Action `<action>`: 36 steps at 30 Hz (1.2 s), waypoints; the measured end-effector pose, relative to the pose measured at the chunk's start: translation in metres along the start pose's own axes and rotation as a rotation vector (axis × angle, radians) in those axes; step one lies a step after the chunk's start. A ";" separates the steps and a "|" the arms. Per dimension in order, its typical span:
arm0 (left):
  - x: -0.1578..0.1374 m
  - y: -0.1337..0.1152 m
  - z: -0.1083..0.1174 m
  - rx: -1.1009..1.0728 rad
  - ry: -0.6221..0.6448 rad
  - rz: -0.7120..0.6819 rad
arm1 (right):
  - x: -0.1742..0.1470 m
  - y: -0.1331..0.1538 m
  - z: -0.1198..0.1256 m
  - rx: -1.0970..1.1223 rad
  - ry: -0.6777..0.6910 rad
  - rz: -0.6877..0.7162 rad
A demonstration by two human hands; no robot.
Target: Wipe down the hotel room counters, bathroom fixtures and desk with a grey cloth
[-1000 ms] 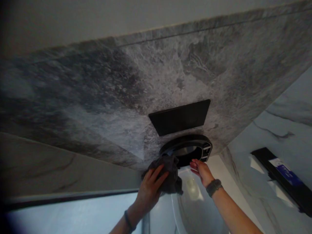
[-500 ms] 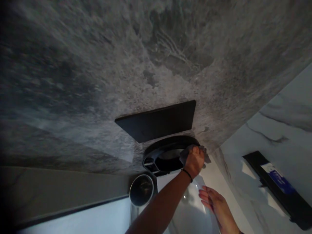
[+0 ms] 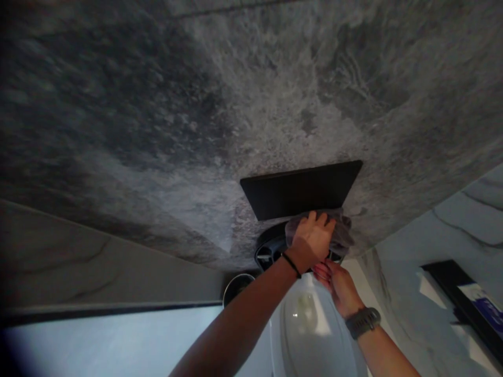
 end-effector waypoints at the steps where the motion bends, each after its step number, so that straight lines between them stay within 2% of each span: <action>1: 0.000 0.006 -0.003 -0.002 0.026 0.033 | 0.003 0.000 -0.007 0.002 0.003 -0.017; 3: -0.013 0.022 -0.008 -0.015 0.006 0.109 | 0.007 0.002 -0.016 0.022 0.012 -0.040; 7: -0.065 0.071 -0.016 -0.078 -0.042 0.293 | 0.015 0.014 -0.023 0.094 0.033 -0.089; 11: -0.116 0.122 -0.030 -0.225 0.039 0.538 | 0.023 0.020 -0.035 0.162 0.058 -0.107; 14: -0.167 0.133 -0.060 -0.314 0.182 0.680 | 0.023 0.020 -0.051 0.201 0.103 -0.092; 17: -0.226 0.132 -0.098 -0.406 0.293 0.747 | 0.014 0.017 -0.056 0.216 0.152 -0.094; 19: -0.258 0.139 -0.110 -0.471 0.266 0.832 | 0.004 0.013 -0.051 0.224 0.181 -0.096; 21: -0.272 0.152 -0.103 -0.554 0.103 0.891 | -0.003 0.010 -0.042 0.231 0.198 -0.102; 23: -0.264 0.167 -0.082 -0.691 -0.105 0.898 | -0.005 0.009 -0.037 0.234 0.192 -0.109; 25: -0.236 0.176 -0.061 -0.815 -0.224 0.895 | -0.001 0.010 -0.039 0.243 0.175 -0.104; 27: -0.199 0.176 -0.047 -0.845 -0.257 0.857 | 0.003 0.013 -0.046 0.264 0.172 -0.085; 30: -0.151 0.165 -0.044 -0.825 -0.275 0.739 | -0.002 0.010 -0.047 0.304 0.179 -0.067; 33: -0.137 0.158 -0.048 -0.911 -0.202 0.667 | -0.028 -0.016 -0.013 0.343 0.185 -0.072; 35: -0.139 0.158 -0.048 -0.983 -0.118 0.658 | -0.052 -0.047 0.029 0.360 0.187 -0.107; 36: -0.140 0.159 -0.047 -0.990 -0.100 0.664 | -0.065 -0.067 0.053 0.358 0.179 -0.180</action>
Point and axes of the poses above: each hand's wrist, its own x-axis towards the middle knuckle, its own z-axis out of the back of the hand, y = z × x, the point moved 2 cm from there along x, towards the middle knuckle
